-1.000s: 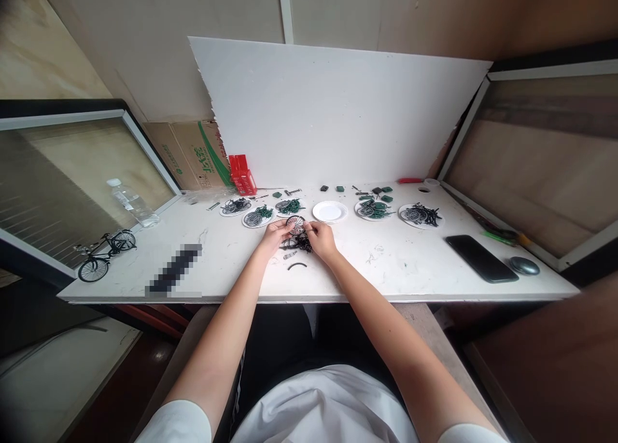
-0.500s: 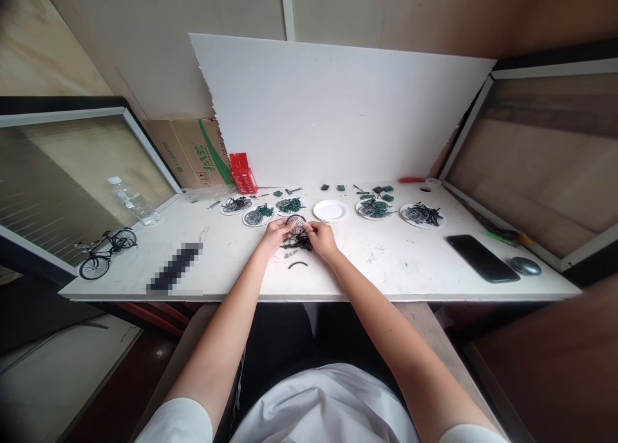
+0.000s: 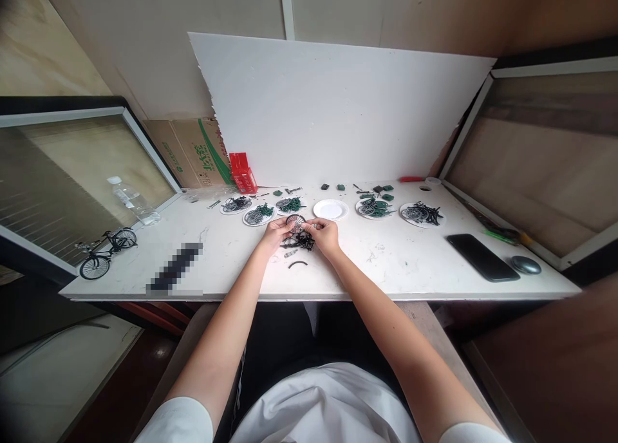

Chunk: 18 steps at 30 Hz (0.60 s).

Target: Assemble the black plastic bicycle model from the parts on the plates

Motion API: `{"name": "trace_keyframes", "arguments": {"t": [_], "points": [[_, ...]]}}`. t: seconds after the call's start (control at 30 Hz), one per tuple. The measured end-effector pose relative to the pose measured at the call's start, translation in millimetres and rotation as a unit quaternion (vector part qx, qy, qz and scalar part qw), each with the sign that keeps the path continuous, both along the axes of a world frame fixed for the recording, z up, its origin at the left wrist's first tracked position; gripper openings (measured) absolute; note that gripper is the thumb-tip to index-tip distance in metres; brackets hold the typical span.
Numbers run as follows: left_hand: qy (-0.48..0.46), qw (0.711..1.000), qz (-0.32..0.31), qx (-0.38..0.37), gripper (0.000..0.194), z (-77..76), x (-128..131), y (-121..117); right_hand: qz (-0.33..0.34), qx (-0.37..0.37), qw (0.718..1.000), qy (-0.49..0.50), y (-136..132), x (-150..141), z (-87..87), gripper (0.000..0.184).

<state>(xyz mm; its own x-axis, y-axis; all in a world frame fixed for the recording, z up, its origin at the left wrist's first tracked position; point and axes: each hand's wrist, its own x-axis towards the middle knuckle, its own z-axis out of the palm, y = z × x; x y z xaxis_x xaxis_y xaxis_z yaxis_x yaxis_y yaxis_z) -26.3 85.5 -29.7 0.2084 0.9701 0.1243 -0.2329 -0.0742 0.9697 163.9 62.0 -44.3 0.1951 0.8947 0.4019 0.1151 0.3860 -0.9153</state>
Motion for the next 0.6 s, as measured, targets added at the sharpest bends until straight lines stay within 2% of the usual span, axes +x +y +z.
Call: {"name": "trace_keyframes", "arguments": {"t": [0.1,0.47,0.6], "points": [[0.006,1.000,-0.009,-0.001,0.049,0.1,0.1,0.0,-0.022,0.008,1.000,-0.013,-3.5,0.3,2.9,0.057],[0.007,1.000,-0.002,-0.001,0.051,-3.8,0.9,3.2,-0.004,0.011,0.999,-0.051,-8.1,-3.5,3.0,0.055],[-0.001,1.000,-0.002,-0.002,0.050,-2.9,2.1,3.0,-0.026,0.038,0.996,-0.081,-11.3,-4.1,5.7,0.051]]}}
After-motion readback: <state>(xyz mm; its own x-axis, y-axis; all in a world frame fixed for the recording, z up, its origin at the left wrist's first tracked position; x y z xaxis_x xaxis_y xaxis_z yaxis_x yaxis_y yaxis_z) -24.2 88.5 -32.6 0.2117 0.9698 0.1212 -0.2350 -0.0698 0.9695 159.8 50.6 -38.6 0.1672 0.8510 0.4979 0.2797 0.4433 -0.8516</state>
